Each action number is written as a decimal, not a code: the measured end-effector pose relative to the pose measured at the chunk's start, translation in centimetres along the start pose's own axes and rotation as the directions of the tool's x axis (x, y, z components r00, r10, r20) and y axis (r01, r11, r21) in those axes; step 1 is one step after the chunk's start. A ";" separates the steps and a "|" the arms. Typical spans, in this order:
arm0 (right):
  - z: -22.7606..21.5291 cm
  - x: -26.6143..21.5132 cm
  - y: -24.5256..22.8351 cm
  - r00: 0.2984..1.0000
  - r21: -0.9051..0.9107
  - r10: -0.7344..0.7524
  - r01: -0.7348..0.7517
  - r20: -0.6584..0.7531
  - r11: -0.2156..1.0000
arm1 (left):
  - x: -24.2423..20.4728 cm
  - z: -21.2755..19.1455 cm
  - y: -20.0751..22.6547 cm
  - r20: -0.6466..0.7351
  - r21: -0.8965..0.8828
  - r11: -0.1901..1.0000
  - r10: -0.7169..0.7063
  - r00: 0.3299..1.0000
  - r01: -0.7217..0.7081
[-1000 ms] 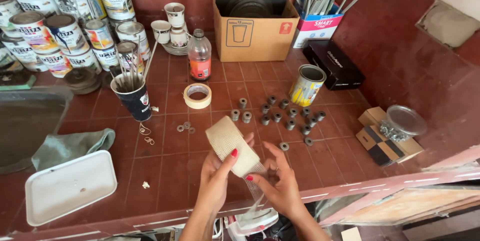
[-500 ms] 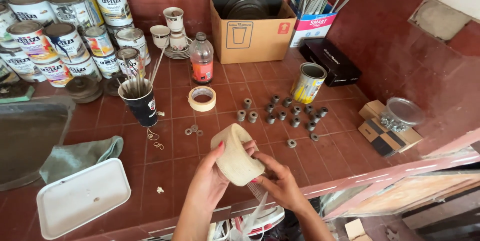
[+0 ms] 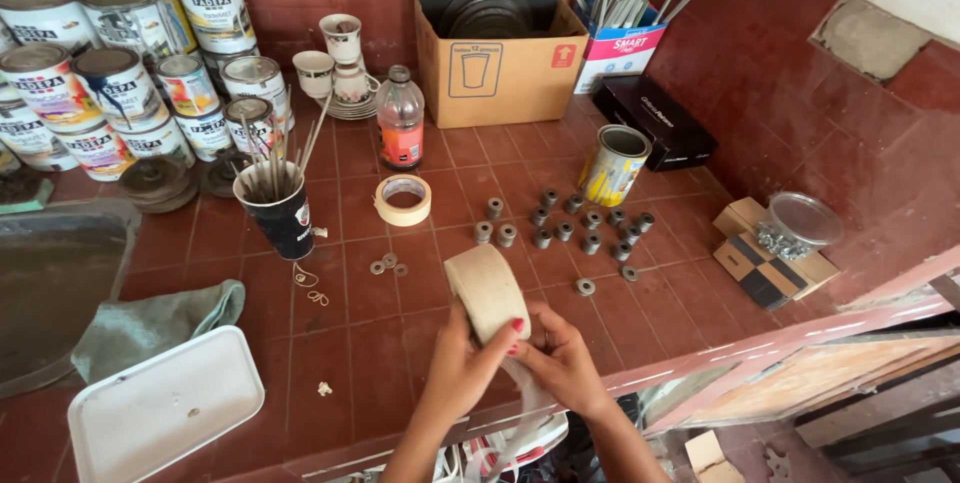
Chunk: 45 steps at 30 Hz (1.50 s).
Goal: Unrolling and inspecting a roll of white mesh tape on a workbench
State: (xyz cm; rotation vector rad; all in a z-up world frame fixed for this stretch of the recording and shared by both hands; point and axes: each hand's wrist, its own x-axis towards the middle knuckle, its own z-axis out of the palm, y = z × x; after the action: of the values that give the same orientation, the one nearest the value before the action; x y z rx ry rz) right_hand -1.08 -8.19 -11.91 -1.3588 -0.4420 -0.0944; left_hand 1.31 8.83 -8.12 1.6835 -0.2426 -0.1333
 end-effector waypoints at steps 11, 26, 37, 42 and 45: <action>0.2 -2.2 -2.3 0.965 -0.437 0.165 -0.240 -0.204 0.867 | 1.4 -0.2 1.8 -0.014 -0.722 0.692 -0.029 0.999 0.010; -4.2 -2.6 -2.2 0.981 -0.684 -0.126 -0.008 -0.145 0.729 | 1.5 2.9 5.6 0.196 -0.762 0.568 -0.256 0.946 0.312; -7.9 -3.0 -2.0 0.991 -0.176 -0.020 -0.004 -0.135 0.984 | 2.2 7.0 3.3 0.130 -0.324 0.921 -0.185 0.974 0.218; -8.1 -2.5 -4.3 0.989 -0.223 -0.066 0.036 -0.131 0.974 | 2.3 8.7 4.0 0.119 0.274 0.961 -0.085 0.989 0.050; -9.2 -2.9 -3.5 0.995 -0.092 -0.001 -0.009 -0.101 0.996 | 3.0 9.8 3.7 0.111 0.159 0.984 -0.105 0.988 0.087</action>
State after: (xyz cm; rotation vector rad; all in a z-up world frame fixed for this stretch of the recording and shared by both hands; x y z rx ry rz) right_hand -2.52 -18.33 -10.98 -1.4385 -0.3532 -0.1818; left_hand 1.64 -1.79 -5.53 1.8435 -0.2660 -0.2940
